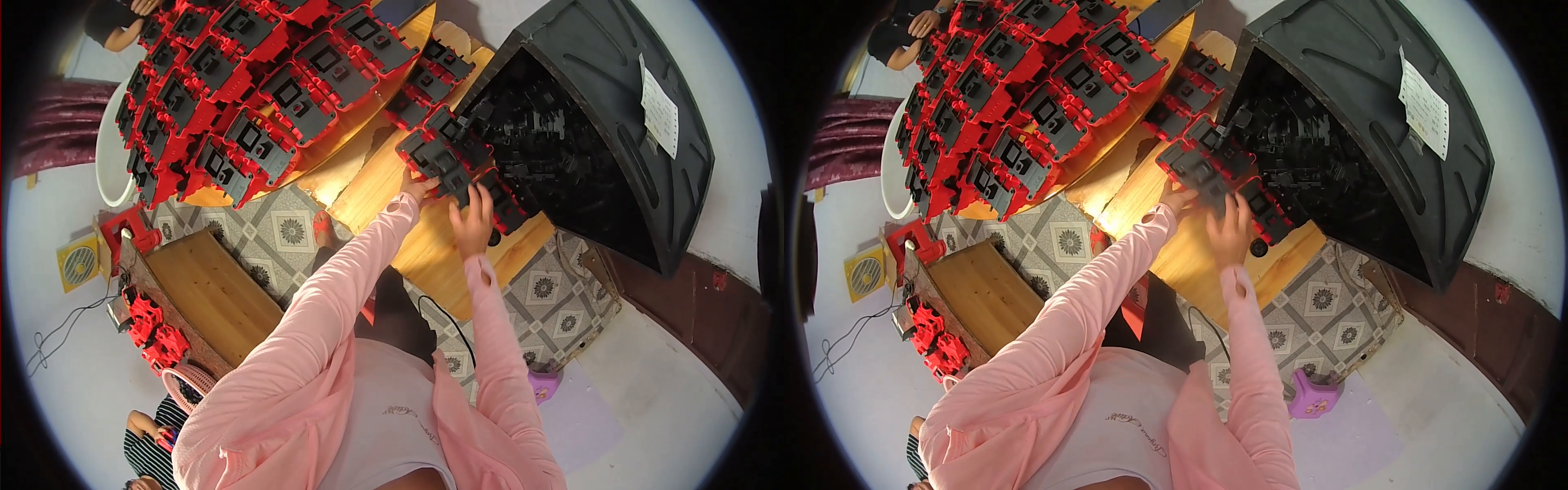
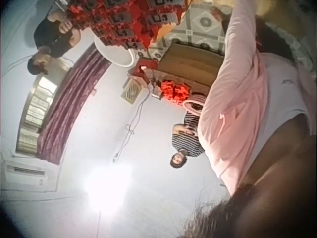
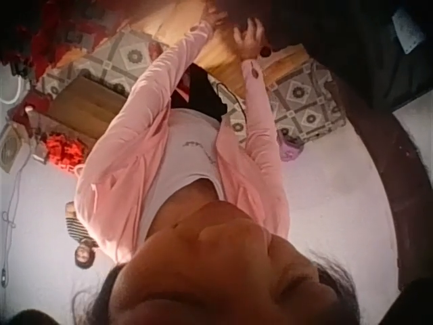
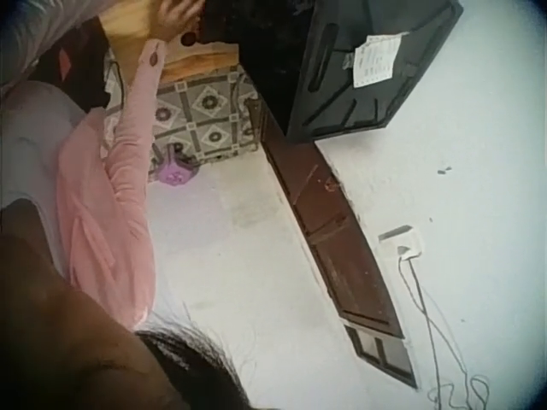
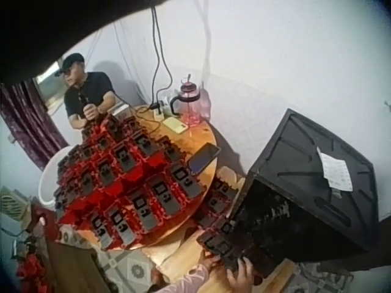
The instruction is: The person assembles plastic toy car bodies and plastic chassis components by hand.
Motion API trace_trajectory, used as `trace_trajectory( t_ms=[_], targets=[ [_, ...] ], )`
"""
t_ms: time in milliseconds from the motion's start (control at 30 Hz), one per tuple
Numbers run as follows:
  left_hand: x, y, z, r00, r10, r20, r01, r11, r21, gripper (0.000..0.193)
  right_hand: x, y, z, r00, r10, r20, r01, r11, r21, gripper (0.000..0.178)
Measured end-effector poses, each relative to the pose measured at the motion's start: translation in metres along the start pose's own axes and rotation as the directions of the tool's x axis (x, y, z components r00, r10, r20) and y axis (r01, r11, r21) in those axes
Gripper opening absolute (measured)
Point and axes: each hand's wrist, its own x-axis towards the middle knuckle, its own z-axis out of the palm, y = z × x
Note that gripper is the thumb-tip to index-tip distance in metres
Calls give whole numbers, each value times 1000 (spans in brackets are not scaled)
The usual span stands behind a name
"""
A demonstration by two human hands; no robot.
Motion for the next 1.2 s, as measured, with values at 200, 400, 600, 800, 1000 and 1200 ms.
trace_trajectory(
  t_ms=[200, 400, 600, 800, 1000, 1200],
  targets=[
    [-11, 6, 13, 999, 20, 43, -21, 1000, 18, 104, -136, 3, -15, 913, 407, 37, -406, 892, 197, 51],
    [-27, 12, 23, 998, 9, 55, -16, 992, 124, 105, -172, 51, 9, 854, 493, 165, -502, 865, 12, 56],
    [-81, 20, -37, 986, -79, 144, 65, 993, 101, 93, -68, 48, -31, 967, 172, -186, -240, 854, -461, 79],
    [-169, 9, -78, 961, -131, 244, 106, 988, 111, 95, -35, 108, -56, 981, 96, 170, 21, 816, -578, 93],
    [-235, 26, -120, 967, -34, 254, 10, 996, 94, 95, -39, 86, -43, 972, -8, 236, 115, 890, -442, 87],
    [-282, 70, -138, 957, 118, 266, -124, 992, 9, 99, -56, 22, -56, 988, 92, 126, -74, 987, -143, 77]
  ],
)
